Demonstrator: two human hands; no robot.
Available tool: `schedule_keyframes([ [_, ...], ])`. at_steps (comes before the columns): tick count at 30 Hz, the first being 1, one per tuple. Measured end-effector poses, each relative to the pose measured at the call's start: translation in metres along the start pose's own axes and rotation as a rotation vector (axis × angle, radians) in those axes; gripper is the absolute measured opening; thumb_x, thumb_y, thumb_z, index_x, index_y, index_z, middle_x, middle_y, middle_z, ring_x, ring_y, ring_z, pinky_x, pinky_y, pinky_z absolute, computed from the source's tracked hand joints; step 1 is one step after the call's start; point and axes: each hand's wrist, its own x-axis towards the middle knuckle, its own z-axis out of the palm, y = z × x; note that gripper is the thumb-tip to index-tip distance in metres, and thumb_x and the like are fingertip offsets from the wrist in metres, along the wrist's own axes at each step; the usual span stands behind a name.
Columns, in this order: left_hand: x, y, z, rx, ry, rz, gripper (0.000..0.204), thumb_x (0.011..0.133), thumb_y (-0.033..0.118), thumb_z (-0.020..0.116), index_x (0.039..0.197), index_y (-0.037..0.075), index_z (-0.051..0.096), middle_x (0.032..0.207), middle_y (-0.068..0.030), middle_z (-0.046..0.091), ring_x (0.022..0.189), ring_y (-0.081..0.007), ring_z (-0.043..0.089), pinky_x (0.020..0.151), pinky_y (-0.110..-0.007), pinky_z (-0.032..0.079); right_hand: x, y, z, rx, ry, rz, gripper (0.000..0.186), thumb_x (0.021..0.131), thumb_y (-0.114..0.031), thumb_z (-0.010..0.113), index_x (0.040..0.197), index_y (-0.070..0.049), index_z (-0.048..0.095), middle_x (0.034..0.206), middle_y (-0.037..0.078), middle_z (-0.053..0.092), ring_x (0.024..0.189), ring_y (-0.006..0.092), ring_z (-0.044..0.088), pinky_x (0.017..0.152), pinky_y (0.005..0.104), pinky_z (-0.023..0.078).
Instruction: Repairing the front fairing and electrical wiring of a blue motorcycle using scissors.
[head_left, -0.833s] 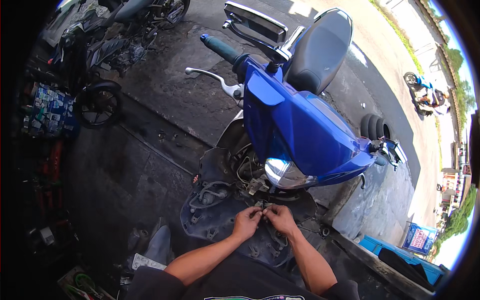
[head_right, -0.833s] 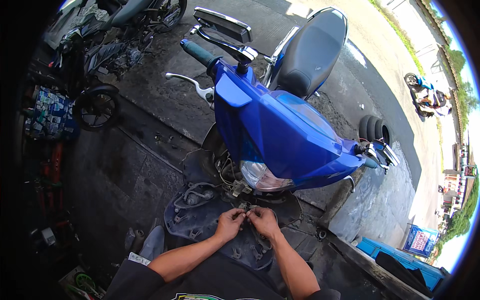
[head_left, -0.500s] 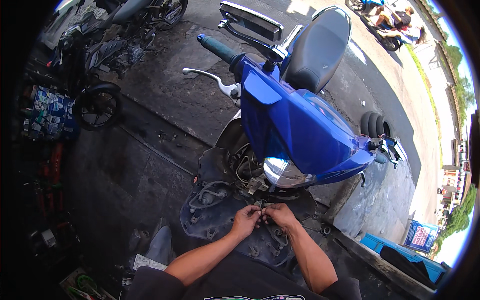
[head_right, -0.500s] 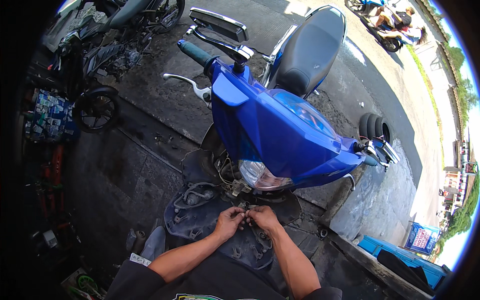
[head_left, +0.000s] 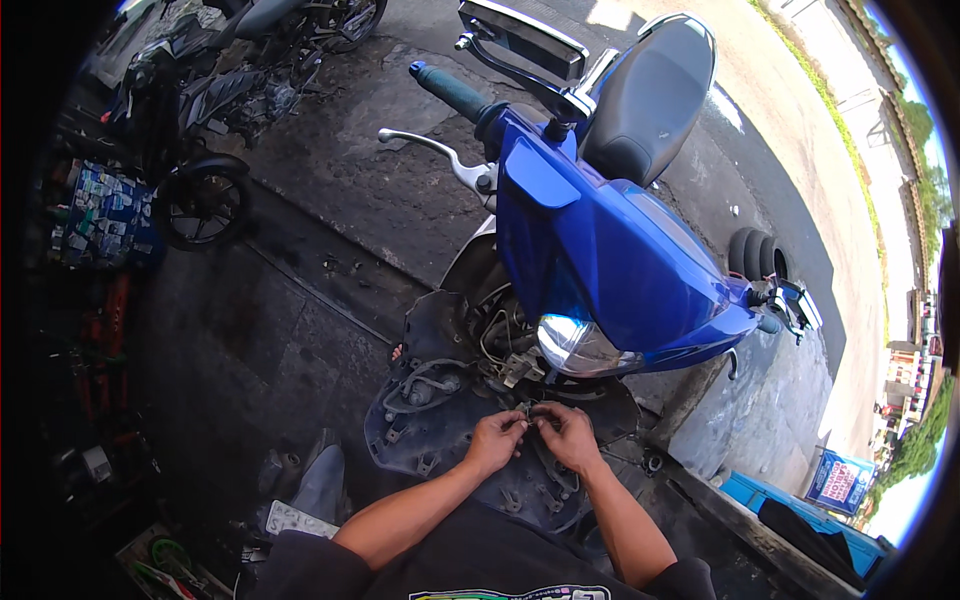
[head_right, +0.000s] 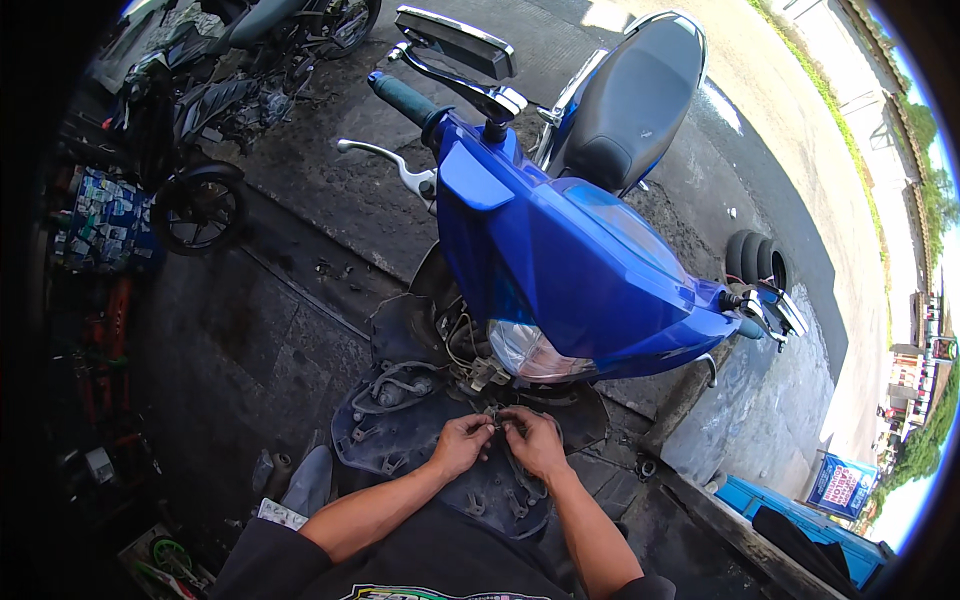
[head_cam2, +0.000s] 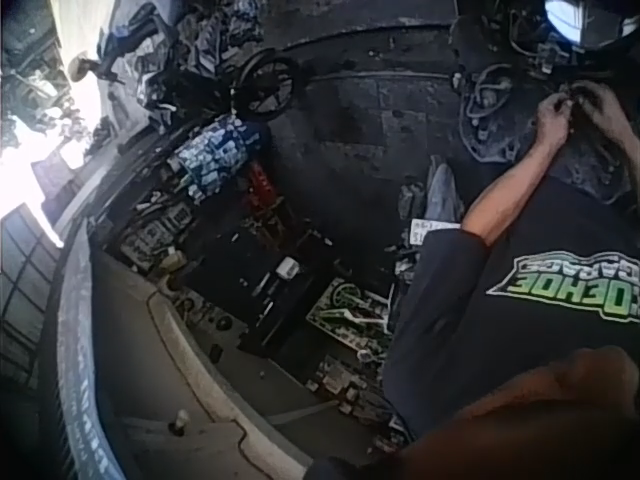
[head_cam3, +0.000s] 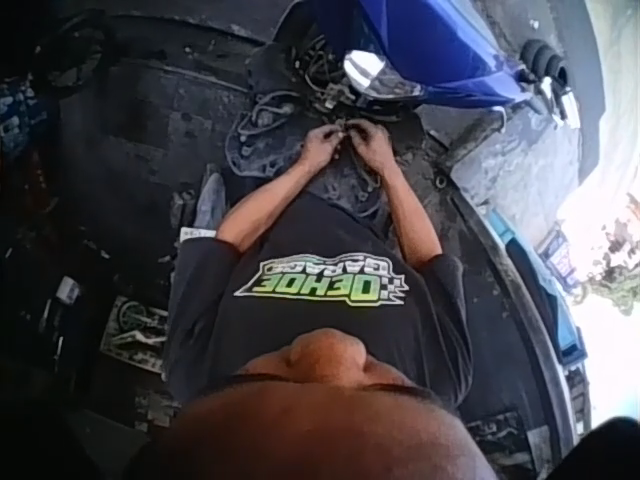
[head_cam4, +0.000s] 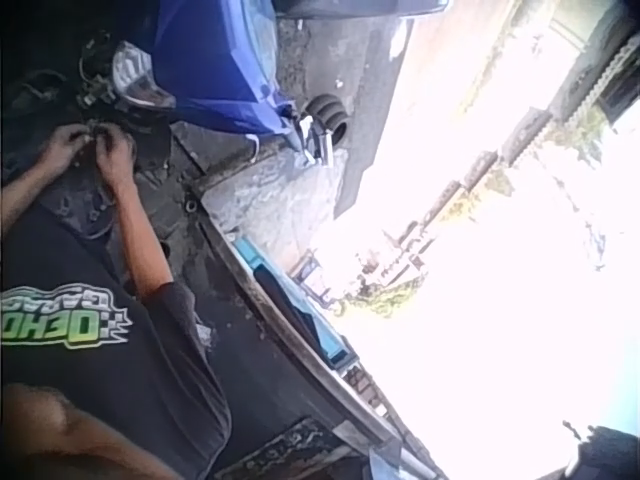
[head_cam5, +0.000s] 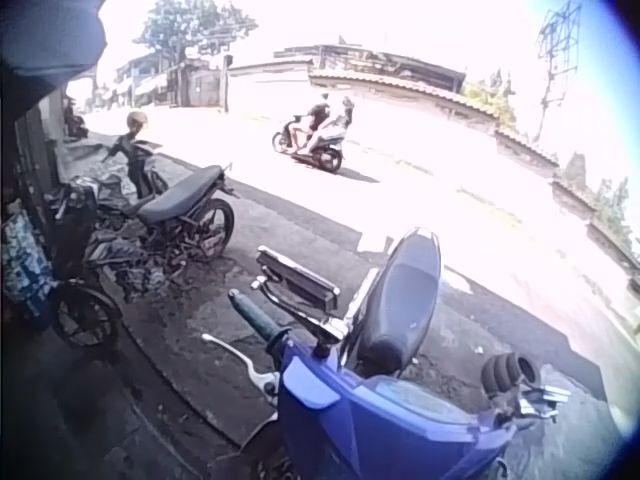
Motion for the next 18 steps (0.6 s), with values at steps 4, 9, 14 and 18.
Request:
schedule_keyframes([
  [4,0.002,-0.002,-0.001,-0.087,-0.026,-0.037,0.018,0.095,0.011,0.063,0.108,-0.002,0.067,0.082,-0.001,0.063,0.069,-0.0083,0.059,0.054,-0.023,0.053,-0.012,-0.009,0.004,-0.4,0.123,-0.357,0.025,0.086,-0.012,0.063,0.111,-0.012,0.068,0.105,0.009,0.072,0.1,0.0278,0.068,0.097,0.0428,0.044],
  [9,0.004,-0.001,-0.001,-0.079,-0.048,-0.047,0.018,0.095,0.01,0.064,0.108,-0.003,0.066,0.084,-0.0015,0.063,0.069,-0.009,0.059,0.055,-0.024,0.054,-0.014,-0.004,0.002,-0.417,0.151,-0.396,0.022,0.084,-0.013,0.065,0.106,-0.013,0.068,0.104,0.005,0.071,0.102,0.027,0.067,0.098,0.0439,0.044],
  [14,0.003,-0.003,0.0,-0.083,-0.031,-0.047,0.018,0.095,0.009,0.064,0.107,-0.003,0.066,0.084,-0.0021,0.064,0.069,-0.0092,0.06,0.055,-0.024,0.053,-0.015,-0.007,0.004,-0.446,0.181,-0.474,0.016,0.081,-0.013,0.07,0.097,-0.012,0.07,0.101,0.005,0.071,0.098,0.0269,0.068,0.094,0.0426,0.046],
  [18,0.003,-0.003,0.0,-0.093,-0.049,-0.042,0.017,0.094,0.008,0.064,0.106,-0.003,0.066,0.084,-0.0031,0.064,0.069,-0.0092,0.06,0.055,-0.024,0.053,-0.011,0.0,0.003,-0.395,0.162,-0.494,0.015,0.08,-0.013,0.071,0.095,-0.011,0.07,0.098,0.005,0.071,0.096,0.0272,0.068,0.091,0.0418,0.047],
])
